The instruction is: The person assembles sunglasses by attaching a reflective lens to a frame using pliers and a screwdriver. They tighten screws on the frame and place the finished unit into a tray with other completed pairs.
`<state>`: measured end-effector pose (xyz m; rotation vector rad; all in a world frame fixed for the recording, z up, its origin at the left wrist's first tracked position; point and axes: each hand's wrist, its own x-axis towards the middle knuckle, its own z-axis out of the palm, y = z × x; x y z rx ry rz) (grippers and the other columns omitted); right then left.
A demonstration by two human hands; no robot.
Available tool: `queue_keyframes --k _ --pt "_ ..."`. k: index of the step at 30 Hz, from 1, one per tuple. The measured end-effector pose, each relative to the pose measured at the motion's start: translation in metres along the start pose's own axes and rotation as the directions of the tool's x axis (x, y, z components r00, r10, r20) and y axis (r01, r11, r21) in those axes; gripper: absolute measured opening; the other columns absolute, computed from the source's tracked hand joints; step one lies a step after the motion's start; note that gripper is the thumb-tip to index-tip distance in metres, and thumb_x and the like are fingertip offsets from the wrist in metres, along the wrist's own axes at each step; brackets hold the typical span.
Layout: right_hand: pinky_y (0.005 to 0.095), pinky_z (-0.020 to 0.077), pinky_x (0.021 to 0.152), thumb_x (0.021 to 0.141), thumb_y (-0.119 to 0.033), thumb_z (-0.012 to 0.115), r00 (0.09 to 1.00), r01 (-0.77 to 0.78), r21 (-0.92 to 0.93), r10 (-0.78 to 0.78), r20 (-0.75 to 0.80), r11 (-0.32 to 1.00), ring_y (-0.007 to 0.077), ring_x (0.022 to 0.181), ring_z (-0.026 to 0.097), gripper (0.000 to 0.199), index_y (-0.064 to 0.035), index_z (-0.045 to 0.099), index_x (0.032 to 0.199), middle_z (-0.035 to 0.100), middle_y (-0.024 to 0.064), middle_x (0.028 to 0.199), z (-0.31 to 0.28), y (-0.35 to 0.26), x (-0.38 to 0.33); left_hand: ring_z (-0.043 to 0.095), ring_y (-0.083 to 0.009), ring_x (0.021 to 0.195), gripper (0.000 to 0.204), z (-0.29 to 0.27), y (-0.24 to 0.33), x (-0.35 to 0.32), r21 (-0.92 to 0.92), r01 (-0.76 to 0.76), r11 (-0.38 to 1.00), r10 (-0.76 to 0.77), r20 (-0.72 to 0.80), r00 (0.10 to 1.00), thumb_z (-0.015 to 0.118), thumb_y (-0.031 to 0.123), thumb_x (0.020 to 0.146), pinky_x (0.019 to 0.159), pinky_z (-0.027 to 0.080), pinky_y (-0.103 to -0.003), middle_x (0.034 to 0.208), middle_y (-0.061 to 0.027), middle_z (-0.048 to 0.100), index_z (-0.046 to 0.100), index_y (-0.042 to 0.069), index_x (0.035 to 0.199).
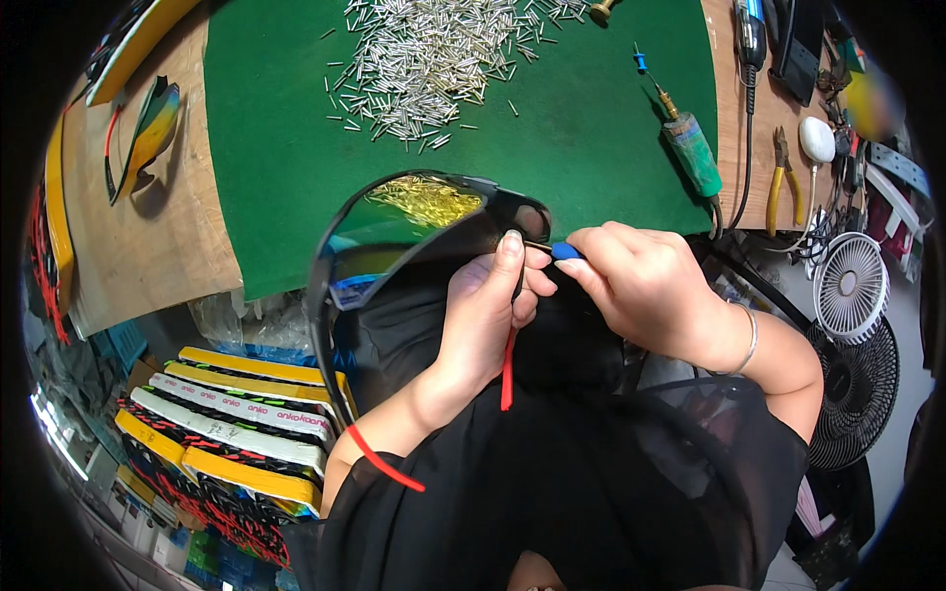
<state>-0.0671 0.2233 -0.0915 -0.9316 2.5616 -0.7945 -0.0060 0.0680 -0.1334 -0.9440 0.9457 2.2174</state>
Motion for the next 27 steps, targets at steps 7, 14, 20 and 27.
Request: queue_keyframes --k 7,14,20,27 --pt "0.0334 0.0473 0.049 0.078 -0.014 0.061 0.995 -0.058 0.052 0.053 0.083 0.997 0.0282 0.056 0.057 0.016 -0.0034 0.05 0.072 0.053 0.0112 0.062 -0.003 0.003 0.009 0.033 -0.0056 0.046 0.034 -0.001 0.003 0.002 -0.005 0.04 0.999 -0.039 0.037 0.999 0.04 0.034 0.094 0.044 0.027 -0.019 0.061 0.0014 0.045 0.052 0.004 0.085" --pt "0.0349 0.0471 0.049 0.076 -0.014 0.062 0.994 0.001 0.004 -0.002 0.106 1.0 0.0276 0.053 0.054 0.015 -0.0048 0.05 0.076 0.049 0.0099 0.061 -0.011 0.004 0.018 0.028 -0.0053 0.045 0.026 -0.014 -0.009 0.005 -0.172 0.099 0.98 -0.082 0.102 0.991 0.036 0.026 0.096 0.041 0.024 -0.018 0.063 0.0017 0.041 0.051 0.004 0.093" --pt "0.0344 0.0464 0.05 0.078 -0.013 0.061 0.99 -0.111 0.175 0.094 0.102 0.978 0.029 0.055 0.055 0.012 -0.0046 0.054 0.081 0.053 0.0101 0.063 -0.006 0.005 0.013 0.03 -0.0047 0.044 0.027 -0.021 -0.003 0.005 -0.195 0.166 0.967 -0.125 0.207 0.97 0.037 0.025 0.096 0.041 0.024 -0.017 0.063 0.0004 0.044 0.054 0.005 0.092" --pt "0.0294 0.0427 0.051 0.089 -0.02 0.051 0.744 -0.656 0.41 0.453 0.491 0.634 0.0202 0.051 0.054 0.026 -0.0009 0.056 0.073 0.054 0.0076 0.056 -0.017 -0.001 0.025 0.03 -0.0044 0.044 0.027 -0.023 -0.006 0.006 -0.109 0.156 0.982 -0.143 0.12 0.982 0.038 0.027 0.095 0.041 0.025 -0.017 0.062 0.0005 0.045 0.054 0.005 0.09"
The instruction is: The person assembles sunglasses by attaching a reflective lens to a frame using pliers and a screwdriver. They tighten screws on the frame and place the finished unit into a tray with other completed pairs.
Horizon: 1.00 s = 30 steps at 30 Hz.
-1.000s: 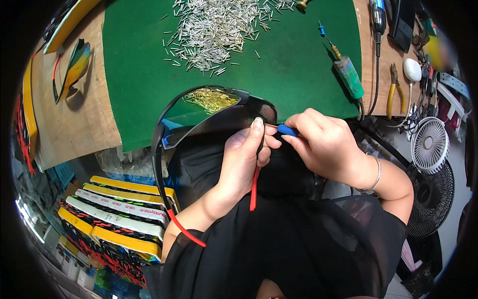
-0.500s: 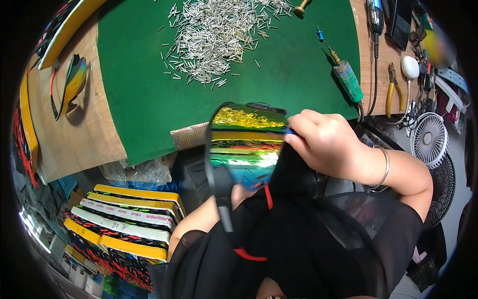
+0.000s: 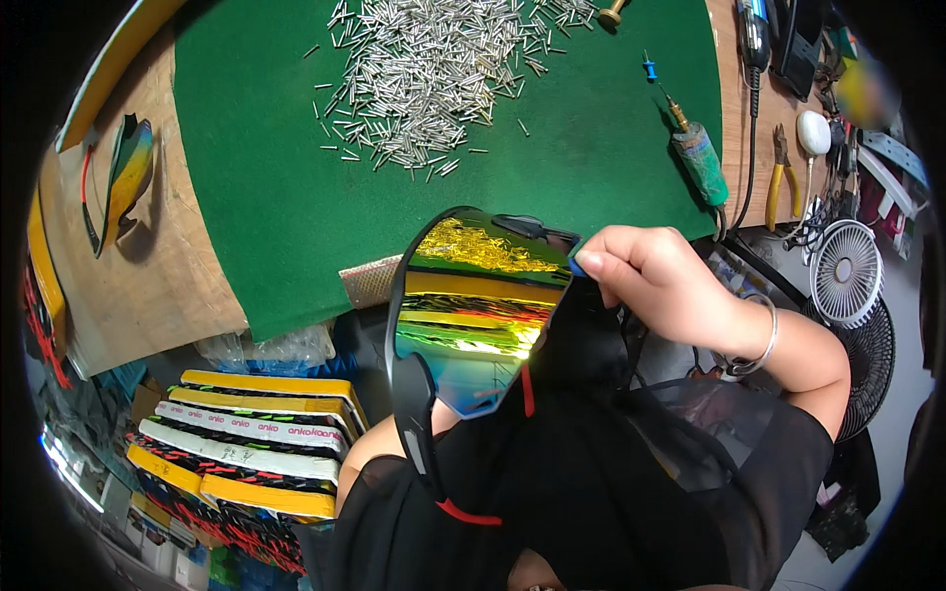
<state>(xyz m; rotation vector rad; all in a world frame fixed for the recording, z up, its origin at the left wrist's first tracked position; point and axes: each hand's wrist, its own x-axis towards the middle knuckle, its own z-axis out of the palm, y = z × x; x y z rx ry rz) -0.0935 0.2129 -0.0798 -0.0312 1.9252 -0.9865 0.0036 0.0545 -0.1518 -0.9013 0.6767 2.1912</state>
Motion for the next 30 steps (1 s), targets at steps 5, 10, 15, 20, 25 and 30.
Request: queue_keyframes --k 5,10,15,20,25,30 --pt "0.0292 0.0412 0.05 0.091 -0.023 0.047 0.995 -0.088 0.085 0.083 0.062 0.992 0.0176 0.05 0.053 0.034 0.0004 0.055 0.068 0.053 0.0077 0.054 0.001 0.007 0.001 0.03 -0.0042 0.044 0.027 0.004 0.009 0.002 -0.122 0.037 0.992 -0.017 0.161 0.987 0.04 0.027 0.095 0.041 0.025 -0.017 0.062 0.0006 0.045 0.054 0.006 0.09" --pt "0.0316 0.0436 0.047 0.083 -0.021 0.057 0.801 0.445 -0.456 -0.57 -0.18 0.77 0.0234 0.05 0.053 0.022 -0.0042 0.054 0.069 0.053 0.0082 0.058 0.013 0.026 0.003 0.03 -0.0045 0.046 0.026 0.008 0.01 -0.002 -0.071 0.015 0.997 -0.01 0.083 0.997 0.04 0.027 0.095 0.043 0.025 -0.017 0.063 0.0007 0.045 0.054 0.006 0.09" --pt "0.0295 0.0446 0.046 0.076 -0.015 0.063 0.692 0.472 -0.691 -0.715 -0.095 0.548 0.0205 0.055 0.054 0.011 -0.0073 0.054 0.076 0.048 0.0046 0.063 0.015 0.031 0.0 0.03 -0.0045 0.046 0.025 0.01 0.007 -0.006 -0.067 -0.055 0.996 0.063 0.126 0.99 0.04 0.026 0.095 0.043 0.026 -0.016 0.063 0.0008 0.044 0.053 0.006 0.09" --pt "0.0288 0.0449 0.047 0.074 -0.013 0.064 0.63 0.489 -0.738 -0.773 -0.071 0.466 0.0214 0.057 0.055 0.014 -0.0071 0.054 0.081 0.048 0.0044 0.066 0.013 0.032 0.001 0.029 -0.0043 0.045 0.026 0.012 0.007 -0.005 -0.037 -0.036 0.999 0.038 0.05 0.998 0.04 0.027 0.095 0.042 0.025 -0.016 0.063 0.0009 0.044 0.053 0.006 0.088" --pt "0.0332 0.0455 0.047 0.077 -0.016 0.063 0.859 0.377 -0.378 -0.472 -0.197 0.846 0.0257 0.057 0.055 0.016 -0.0044 0.052 0.076 0.052 0.0072 0.065 0.01 0.022 -0.003 0.028 -0.004 0.045 0.025 0.018 0.012 -0.008 -0.009 -0.035 0.999 0.035 0.074 0.997 0.04 0.026 0.095 0.041 0.025 -0.017 0.062 0.0011 0.044 0.053 0.005 0.089" --pt "0.033 0.0445 0.045 0.078 -0.015 0.062 0.751 0.463 -0.591 -0.647 -0.133 0.66 0.0254 0.055 0.056 0.018 -0.0036 0.05 0.073 0.05 0.0082 0.061 0.015 0.033 -0.009 0.029 -0.0037 0.046 0.025 0.027 0.012 -0.019 0.144 -0.106 0.984 0.107 0.001 0.994 0.04 0.025 0.095 0.042 0.024 -0.017 0.065 0.0 0.048 0.053 0.004 0.093"
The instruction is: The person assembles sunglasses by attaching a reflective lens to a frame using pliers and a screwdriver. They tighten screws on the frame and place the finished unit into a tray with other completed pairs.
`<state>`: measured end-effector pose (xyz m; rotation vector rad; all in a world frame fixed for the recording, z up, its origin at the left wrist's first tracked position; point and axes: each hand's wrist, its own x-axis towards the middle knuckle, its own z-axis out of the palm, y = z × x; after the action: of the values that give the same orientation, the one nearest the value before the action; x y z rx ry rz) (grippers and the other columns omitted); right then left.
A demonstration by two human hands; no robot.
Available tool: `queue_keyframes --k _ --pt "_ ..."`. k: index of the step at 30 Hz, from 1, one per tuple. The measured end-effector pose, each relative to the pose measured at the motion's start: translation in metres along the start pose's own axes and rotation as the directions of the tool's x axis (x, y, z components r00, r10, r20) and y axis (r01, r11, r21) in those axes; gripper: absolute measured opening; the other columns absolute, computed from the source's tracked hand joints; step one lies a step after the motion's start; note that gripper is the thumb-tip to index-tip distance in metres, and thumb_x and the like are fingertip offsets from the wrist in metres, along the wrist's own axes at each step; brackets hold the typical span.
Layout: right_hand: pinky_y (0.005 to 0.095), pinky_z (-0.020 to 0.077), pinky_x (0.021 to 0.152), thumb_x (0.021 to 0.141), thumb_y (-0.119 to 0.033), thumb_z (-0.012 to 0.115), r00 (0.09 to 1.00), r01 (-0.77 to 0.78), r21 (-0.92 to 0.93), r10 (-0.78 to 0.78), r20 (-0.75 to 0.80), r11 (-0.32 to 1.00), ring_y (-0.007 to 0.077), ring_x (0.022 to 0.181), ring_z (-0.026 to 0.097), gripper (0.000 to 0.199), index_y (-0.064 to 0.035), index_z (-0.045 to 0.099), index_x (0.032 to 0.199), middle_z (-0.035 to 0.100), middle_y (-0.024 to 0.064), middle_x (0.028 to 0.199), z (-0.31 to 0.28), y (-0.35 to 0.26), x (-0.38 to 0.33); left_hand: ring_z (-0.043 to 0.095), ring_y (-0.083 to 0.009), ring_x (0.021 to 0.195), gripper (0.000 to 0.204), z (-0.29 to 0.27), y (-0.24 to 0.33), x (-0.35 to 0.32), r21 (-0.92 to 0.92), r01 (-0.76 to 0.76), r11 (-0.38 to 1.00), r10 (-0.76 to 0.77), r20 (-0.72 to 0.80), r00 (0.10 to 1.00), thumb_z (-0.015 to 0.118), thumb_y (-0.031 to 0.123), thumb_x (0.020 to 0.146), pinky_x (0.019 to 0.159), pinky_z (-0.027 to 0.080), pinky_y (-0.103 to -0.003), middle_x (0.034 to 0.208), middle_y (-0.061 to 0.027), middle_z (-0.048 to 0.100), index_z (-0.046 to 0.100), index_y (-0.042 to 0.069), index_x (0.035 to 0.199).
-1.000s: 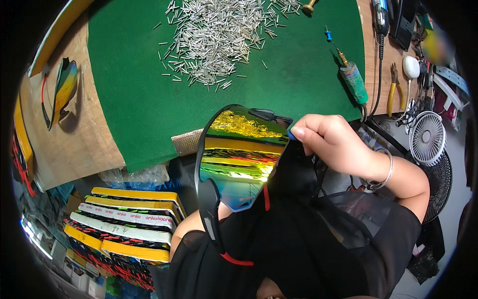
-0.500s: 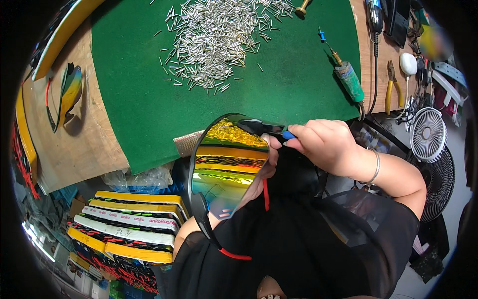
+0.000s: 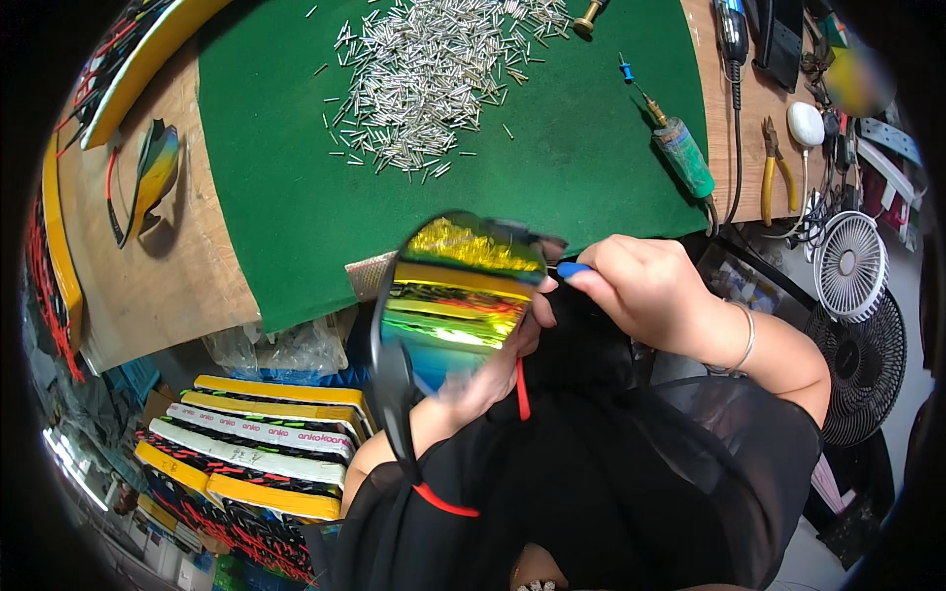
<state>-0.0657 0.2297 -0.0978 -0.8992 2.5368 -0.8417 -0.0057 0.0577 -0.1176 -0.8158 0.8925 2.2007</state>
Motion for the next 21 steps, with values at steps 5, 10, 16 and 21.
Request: queue_keyframes --k 5,10,16,21 --pt "0.0328 0.0463 0.048 0.076 -0.015 0.063 0.985 0.081 0.075 -0.069 -0.158 0.994 0.0259 0.056 0.056 0.017 -0.0033 0.051 0.077 0.051 0.0088 0.065 -0.002 -0.006 0.002 0.03 -0.003 0.046 0.023 0.002 -0.006 -0.003 0.009 -0.029 1.0 0.029 -0.031 0.999 0.04 0.022 0.094 0.042 0.024 -0.017 0.068 -0.0007 0.052 0.053 0.003 0.095" --pt "0.0359 0.0463 0.05 0.082 -0.021 0.059 0.984 -0.178 0.234 0.173 0.043 0.956 0.0301 0.057 0.057 0.022 -0.0013 0.051 0.074 0.053 0.0135 0.061 -0.004 -0.002 -0.008 0.035 -0.0044 0.045 0.018 -0.004 -0.01 -0.003 0.022 -0.043 0.999 0.043 0.016 0.999 0.038 0.018 0.095 0.041 0.028 -0.017 0.075 -0.0049 0.057 0.044 0.005 0.105" --pt "0.0326 0.0469 0.052 0.078 -0.016 0.063 0.988 -0.133 0.259 0.147 -0.037 0.957 0.0256 0.059 0.058 0.019 -0.0019 0.05 0.081 0.055 0.0111 0.068 -0.007 -0.009 -0.011 0.038 -0.0058 0.046 0.013 0.002 -0.017 -0.001 0.297 -0.233 0.926 0.269 -0.085 0.959 0.036 0.017 0.095 0.041 0.031 -0.018 0.077 -0.0058 0.059 0.044 0.007 0.099" --pt "0.0329 0.0469 0.053 0.078 -0.018 0.063 0.979 -0.196 0.342 0.201 0.022 0.919 0.0262 0.059 0.059 0.019 -0.0016 0.054 0.084 0.058 0.0112 0.069 0.001 -0.008 -0.017 0.039 -0.0056 0.047 0.016 -0.006 -0.017 0.003 0.335 -0.251 0.908 0.284 -0.051 0.957 0.035 0.019 0.096 0.042 0.032 -0.018 0.077 -0.0048 0.059 0.045 0.007 0.099"
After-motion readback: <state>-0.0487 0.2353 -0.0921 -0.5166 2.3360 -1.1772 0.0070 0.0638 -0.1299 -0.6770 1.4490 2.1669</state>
